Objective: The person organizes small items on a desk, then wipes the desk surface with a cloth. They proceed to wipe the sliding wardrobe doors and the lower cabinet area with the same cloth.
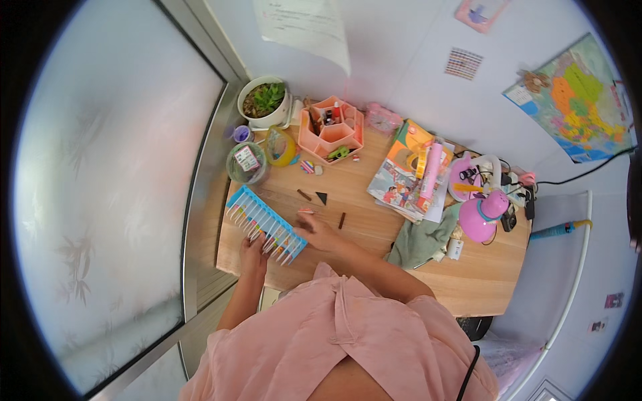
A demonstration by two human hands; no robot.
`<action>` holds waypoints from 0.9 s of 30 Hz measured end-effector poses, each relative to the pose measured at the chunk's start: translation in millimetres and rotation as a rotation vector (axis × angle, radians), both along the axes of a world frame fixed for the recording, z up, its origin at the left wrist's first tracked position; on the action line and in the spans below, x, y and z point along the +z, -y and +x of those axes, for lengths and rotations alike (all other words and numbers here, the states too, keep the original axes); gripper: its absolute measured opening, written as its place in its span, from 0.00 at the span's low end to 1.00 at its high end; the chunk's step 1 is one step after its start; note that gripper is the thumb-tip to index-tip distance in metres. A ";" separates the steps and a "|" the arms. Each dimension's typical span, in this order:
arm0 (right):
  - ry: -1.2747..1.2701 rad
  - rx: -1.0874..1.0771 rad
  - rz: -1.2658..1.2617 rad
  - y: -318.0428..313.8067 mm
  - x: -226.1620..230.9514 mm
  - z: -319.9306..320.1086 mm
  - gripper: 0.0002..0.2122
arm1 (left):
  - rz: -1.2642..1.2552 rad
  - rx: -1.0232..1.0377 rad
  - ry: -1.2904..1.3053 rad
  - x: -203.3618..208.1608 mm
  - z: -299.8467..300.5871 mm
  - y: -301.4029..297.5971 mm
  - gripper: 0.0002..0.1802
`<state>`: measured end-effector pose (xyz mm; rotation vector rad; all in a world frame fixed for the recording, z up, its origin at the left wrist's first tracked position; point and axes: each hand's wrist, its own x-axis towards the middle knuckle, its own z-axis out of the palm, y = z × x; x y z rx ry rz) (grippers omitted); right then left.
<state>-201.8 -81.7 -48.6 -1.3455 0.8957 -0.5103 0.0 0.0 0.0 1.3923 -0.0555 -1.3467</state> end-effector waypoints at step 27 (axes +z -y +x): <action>0.468 -0.914 0.034 2.8 68.9 -188.6 0.26 | -1.069 -1.288 1.351 136.1 -314.0 319.5 0.18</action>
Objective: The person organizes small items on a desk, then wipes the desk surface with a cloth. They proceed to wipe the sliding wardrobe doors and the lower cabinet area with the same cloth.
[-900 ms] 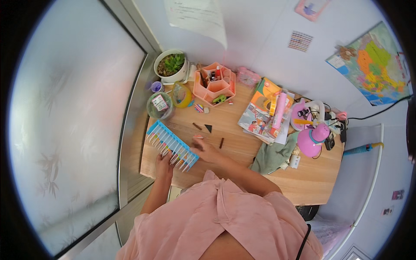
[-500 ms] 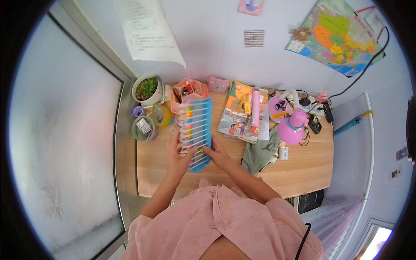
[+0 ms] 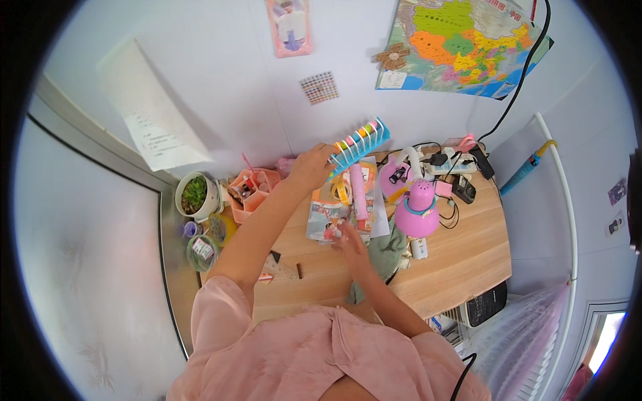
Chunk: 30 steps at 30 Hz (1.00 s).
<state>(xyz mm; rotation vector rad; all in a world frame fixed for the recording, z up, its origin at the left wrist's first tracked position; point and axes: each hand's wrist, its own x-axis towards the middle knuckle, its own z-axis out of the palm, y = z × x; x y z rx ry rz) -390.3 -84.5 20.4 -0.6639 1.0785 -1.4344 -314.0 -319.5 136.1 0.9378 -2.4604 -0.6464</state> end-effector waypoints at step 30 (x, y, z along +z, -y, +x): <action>-1.456 -0.242 0.077 82.9 -9.7 -68.6 0.29 | -0.076 -0.327 0.132 -58.3 -85.6 72.7 0.20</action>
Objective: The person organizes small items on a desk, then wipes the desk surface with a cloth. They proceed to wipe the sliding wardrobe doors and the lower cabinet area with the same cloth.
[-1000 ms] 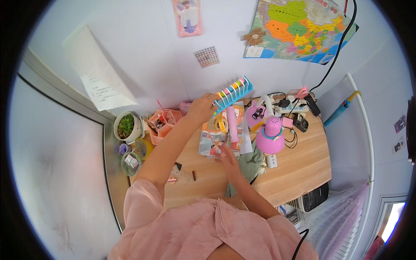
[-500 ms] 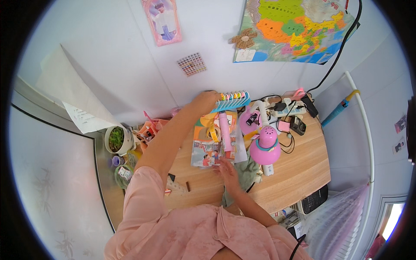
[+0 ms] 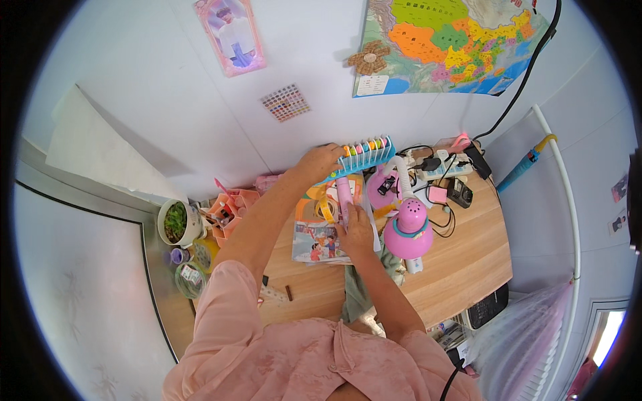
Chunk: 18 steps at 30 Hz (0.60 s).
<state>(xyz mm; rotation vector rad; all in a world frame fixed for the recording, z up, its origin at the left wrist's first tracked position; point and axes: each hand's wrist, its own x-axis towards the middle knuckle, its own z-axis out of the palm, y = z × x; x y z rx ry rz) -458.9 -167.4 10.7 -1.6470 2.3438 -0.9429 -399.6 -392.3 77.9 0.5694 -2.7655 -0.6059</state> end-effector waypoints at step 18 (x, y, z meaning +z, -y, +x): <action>-0.028 0.028 -0.228 -23.8 25.1 8.6 0.22 | -0.362 0.037 -0.335 -8.4 26.6 -20.7 0.22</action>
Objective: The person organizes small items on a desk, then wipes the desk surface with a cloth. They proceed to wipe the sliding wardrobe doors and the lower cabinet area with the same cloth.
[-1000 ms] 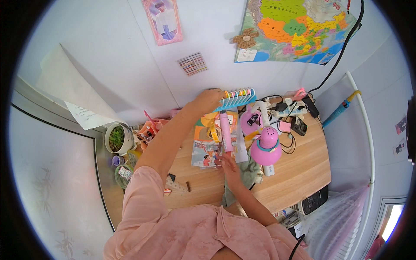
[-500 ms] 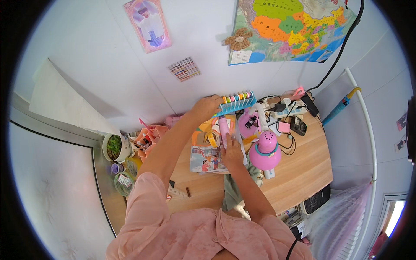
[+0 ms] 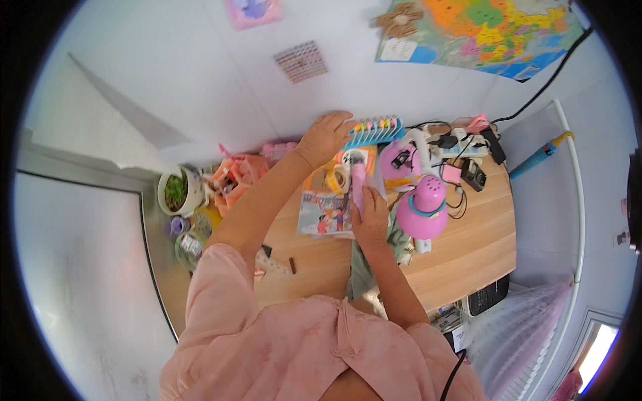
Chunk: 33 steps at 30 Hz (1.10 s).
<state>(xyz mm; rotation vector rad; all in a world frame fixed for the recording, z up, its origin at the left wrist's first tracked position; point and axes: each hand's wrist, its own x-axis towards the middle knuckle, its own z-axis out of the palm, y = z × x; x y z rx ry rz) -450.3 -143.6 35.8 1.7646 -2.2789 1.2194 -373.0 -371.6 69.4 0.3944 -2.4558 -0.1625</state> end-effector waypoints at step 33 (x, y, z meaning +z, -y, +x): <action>0.609 0.012 0.155 -56.6 -58.4 69.4 0.10 | 0.776 0.739 0.035 -84.1 279.7 -273.0 0.30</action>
